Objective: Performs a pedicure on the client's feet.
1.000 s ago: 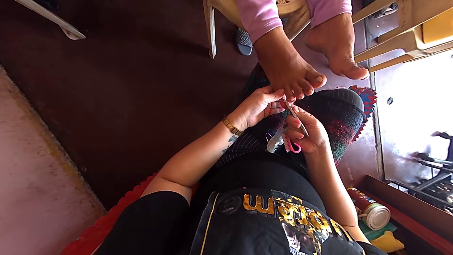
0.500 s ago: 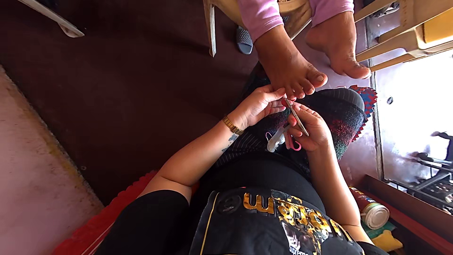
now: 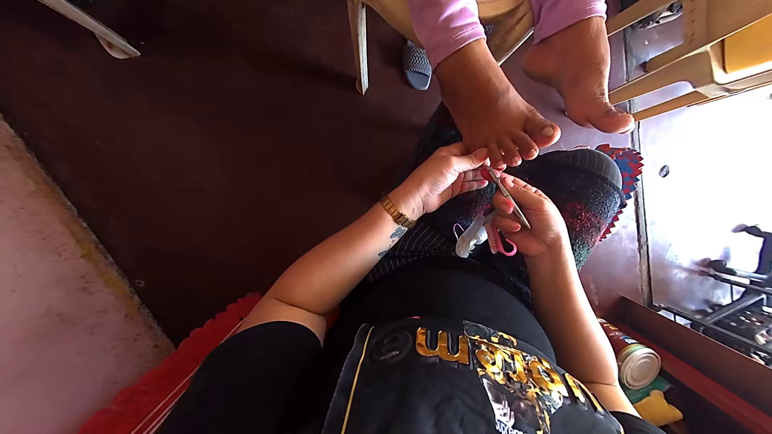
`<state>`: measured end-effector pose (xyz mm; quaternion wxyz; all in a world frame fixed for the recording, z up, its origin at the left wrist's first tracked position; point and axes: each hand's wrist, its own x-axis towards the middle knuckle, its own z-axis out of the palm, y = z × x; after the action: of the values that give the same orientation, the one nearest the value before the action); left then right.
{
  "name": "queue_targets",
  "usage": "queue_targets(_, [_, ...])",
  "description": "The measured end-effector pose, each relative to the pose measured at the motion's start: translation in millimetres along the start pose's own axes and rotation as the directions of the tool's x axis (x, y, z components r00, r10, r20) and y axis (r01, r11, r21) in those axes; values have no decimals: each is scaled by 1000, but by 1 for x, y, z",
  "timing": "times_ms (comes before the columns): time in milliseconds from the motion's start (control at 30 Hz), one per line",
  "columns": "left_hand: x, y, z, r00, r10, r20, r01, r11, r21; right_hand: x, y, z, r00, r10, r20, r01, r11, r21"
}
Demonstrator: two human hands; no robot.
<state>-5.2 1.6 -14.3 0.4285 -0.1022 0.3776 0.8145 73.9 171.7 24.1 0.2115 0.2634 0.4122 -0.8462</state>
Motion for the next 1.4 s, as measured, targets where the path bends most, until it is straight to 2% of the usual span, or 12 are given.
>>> queue_targets(533, [1, 1, 0, 1000, -4, -9, 4, 1000, 11, 0, -3, 2, 999, -33, -33, 30, 994, -103])
queue_targets(600, [1, 0, 0, 1000, -2, -10, 3, 1000, 10, 0, -2, 4, 994, -94, -54, 84, 982, -170])
queue_targets(667, [0, 0, 0, 1000, -3, -6, 3, 1000, 1, -1, -1, 4, 984, -177, -21, 162, 937, -309])
queue_targets(733, [0, 0, 0, 1000, 4, 5, -4, 1000, -2, -4, -3, 0, 980, -189, 54, 195, 898, -394])
queue_targets(800, [0, 0, 0, 1000, 2, 5, -2, 1000, -1, -6, -6, -1, 981, -185, 58, 192, 890, -414])
queue_targets(933, [0, 0, 0, 1000, -11, -3, 11, 1000, 2, -6, -8, 0, 983, -183, -1, 168, 905, -390])
queue_targets(1267, [1, 0, 0, 1000, -9, -13, 9, 1000, 4, -3, -8, 2, 996, -68, -51, 54, 972, -231])
queue_targets(1400, [0, 0, 1, 1000, -6, -21, 7, 1000, 9, -2, -6, 4, 995, -87, -56, 73, 974, -214])
